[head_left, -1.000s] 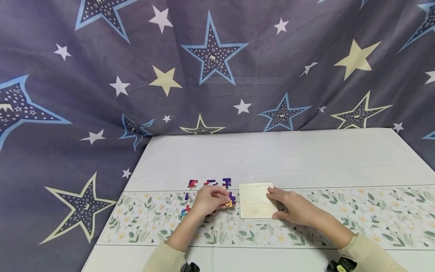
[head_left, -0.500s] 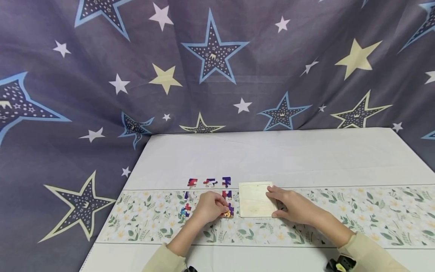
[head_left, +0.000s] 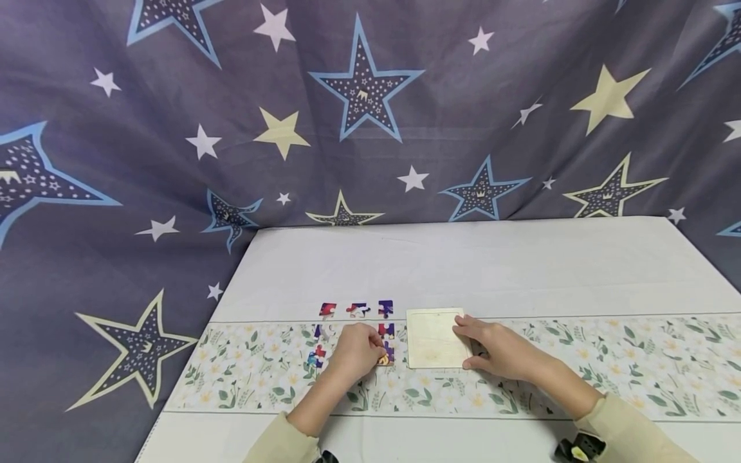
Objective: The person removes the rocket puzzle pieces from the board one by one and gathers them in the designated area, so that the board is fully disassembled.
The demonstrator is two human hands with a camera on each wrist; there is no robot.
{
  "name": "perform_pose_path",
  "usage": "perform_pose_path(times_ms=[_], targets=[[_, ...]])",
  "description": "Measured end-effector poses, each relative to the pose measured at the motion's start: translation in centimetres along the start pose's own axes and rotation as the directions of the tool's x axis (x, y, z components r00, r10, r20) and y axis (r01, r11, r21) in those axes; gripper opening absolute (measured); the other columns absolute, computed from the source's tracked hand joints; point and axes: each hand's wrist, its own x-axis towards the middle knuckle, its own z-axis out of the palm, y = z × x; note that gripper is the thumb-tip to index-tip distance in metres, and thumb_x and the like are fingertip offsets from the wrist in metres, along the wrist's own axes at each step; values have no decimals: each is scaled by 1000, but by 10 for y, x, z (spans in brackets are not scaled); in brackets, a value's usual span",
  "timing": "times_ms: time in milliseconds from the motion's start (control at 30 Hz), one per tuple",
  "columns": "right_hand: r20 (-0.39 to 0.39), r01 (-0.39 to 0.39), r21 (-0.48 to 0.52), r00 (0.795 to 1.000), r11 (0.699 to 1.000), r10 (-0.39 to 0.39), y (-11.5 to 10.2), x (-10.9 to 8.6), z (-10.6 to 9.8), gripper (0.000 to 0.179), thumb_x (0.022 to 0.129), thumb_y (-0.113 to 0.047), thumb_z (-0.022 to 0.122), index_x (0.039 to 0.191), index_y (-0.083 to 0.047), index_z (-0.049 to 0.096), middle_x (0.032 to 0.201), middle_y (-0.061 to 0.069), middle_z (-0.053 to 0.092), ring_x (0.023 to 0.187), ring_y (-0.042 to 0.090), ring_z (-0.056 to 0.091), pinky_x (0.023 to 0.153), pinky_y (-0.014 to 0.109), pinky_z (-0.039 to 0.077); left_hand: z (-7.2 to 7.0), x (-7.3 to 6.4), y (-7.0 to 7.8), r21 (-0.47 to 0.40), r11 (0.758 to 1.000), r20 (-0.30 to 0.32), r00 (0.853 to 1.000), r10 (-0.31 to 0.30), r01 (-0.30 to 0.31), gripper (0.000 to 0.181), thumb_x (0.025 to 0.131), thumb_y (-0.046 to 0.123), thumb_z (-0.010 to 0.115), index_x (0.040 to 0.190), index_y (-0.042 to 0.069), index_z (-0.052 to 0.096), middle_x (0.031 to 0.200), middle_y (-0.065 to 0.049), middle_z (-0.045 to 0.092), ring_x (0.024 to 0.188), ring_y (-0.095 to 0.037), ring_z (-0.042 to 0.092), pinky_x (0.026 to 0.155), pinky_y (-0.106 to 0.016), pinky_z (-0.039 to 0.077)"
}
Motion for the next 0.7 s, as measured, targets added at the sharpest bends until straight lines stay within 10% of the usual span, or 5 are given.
perform_pose_path(times_ms=[433, 700], targets=[[6, 8, -4, 1000, 1000, -8, 2, 1, 0, 60, 82, -25, 74, 132, 2, 55, 142, 23, 49, 132, 42, 46, 99, 48, 46, -12, 3, -7, -3, 999, -2, 999, 42, -42, 5, 82, 8, 72, 84, 3, 72, 72, -4, 66, 63, -9, 55, 58, -21, 46], [17, -27, -6, 999, 1000, 27, 1, -4, -3, 62, 84, -29, 72, 136, -1, 52, 147, 20, 46, 134, 40, 44, 99, 48, 47, -39, 7, -10, -19, 996, -16, 996, 92, -92, 27, 88, 18, 68, 111, 4, 69, 107, -13, 71, 92, -25, 67, 76, -36, 56]])
